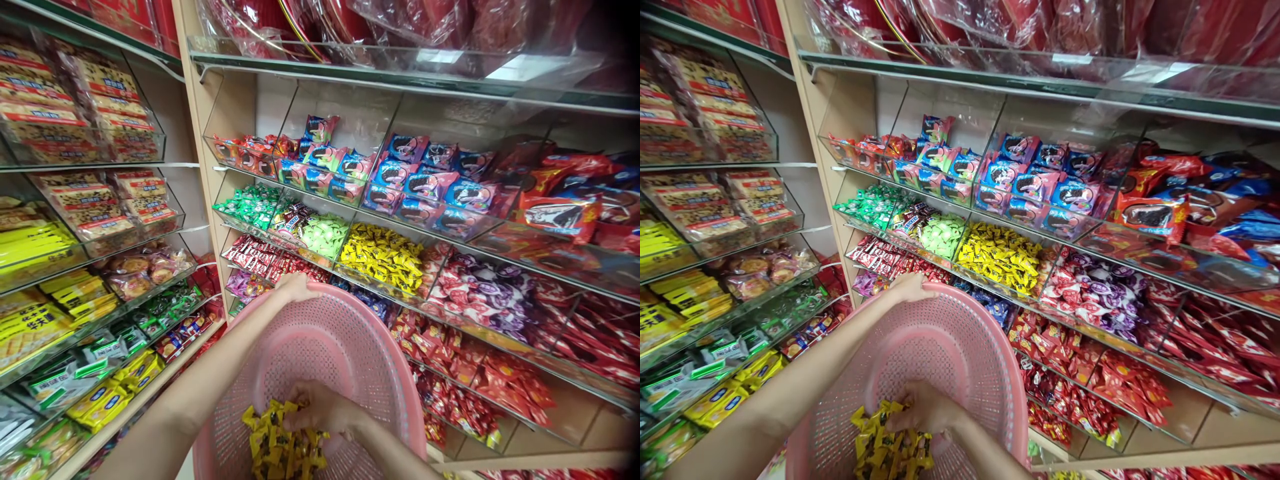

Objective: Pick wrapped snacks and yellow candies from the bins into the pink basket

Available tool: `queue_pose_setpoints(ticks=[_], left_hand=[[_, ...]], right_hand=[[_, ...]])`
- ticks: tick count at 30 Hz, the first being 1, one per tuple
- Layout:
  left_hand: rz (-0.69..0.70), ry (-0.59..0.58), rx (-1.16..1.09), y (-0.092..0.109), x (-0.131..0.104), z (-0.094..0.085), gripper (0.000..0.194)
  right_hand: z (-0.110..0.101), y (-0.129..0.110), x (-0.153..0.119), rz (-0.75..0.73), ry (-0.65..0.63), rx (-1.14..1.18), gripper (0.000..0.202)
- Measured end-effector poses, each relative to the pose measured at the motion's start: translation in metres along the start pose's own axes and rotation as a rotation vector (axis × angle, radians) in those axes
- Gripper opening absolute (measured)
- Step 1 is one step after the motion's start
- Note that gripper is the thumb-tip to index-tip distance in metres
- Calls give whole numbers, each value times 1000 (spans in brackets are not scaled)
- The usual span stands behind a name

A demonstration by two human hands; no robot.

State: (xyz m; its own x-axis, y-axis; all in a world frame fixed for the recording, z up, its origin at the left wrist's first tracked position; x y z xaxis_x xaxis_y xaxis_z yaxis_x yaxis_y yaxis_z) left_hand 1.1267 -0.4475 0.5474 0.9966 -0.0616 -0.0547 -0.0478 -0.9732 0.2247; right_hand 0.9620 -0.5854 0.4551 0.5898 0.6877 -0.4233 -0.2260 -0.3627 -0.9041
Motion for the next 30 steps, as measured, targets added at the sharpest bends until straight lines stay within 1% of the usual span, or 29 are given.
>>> queue_pose_setpoints(ticks=[2, 4, 6, 7, 11, 13, 15, 17, 19, 22, 25, 27, 30], left_hand=[[-2, 1, 0, 0, 0, 0, 63], [-1, 2, -1, 0, 0, 0, 63], [2, 4, -2, 0, 0, 0, 63], [3, 5, -2, 0, 0, 1, 63], [5, 6, 0, -1, -1, 1, 64], [5, 6, 2, -1, -1, 1, 64], [4, 5, 5, -1, -1, 0, 65], [3, 5, 7, 0, -2, -1, 66], [1, 3, 10, 1, -2, -1, 67], [2, 1, 11, 1, -3, -1, 67], [8, 0, 10, -1, -3, -1, 67], [7, -2, 10, -1, -4, -1, 68], [6, -6, 9, -1, -4, -2, 69]], right_hand=[[4, -1, 0, -39, -37, -144, 43], [8, -3, -1, -43, -100, -275, 38], [10, -6, -2, -18, -164, -293, 35], [9, -8, -2, -20, -168, -259, 35], [-2, -22, -2, -54, -44, 72, 34], [-9, -26, -1, -50, -11, 187, 34], [-13, -26, 0, -58, 12, 210, 34], [-15, -22, 3, -63, 52, 200, 34], [-14, -18, 7, -61, 75, 241, 33], [-14, -16, 9, -42, 76, 429, 28], [-16, -23, 7, -34, 54, 591, 28], [-16, -27, 5, -37, 27, 623, 31], [-11, -28, 3, -36, -7, 607, 37]])
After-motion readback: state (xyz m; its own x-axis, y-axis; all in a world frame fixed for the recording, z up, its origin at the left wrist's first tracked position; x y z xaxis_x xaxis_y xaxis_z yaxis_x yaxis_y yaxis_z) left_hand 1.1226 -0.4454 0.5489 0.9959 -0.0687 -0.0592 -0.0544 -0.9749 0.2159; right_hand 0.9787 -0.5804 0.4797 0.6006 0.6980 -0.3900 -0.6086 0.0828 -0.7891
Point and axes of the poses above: each hand's wrist, its own x-axis towards the middle knuckle, its own z-axis out of the palm, y = z × x, the point moved 2 cm from there along x, towards the middle knuckle, and after that the axes turned 6 degrees about -z, right-handed, at the moved point
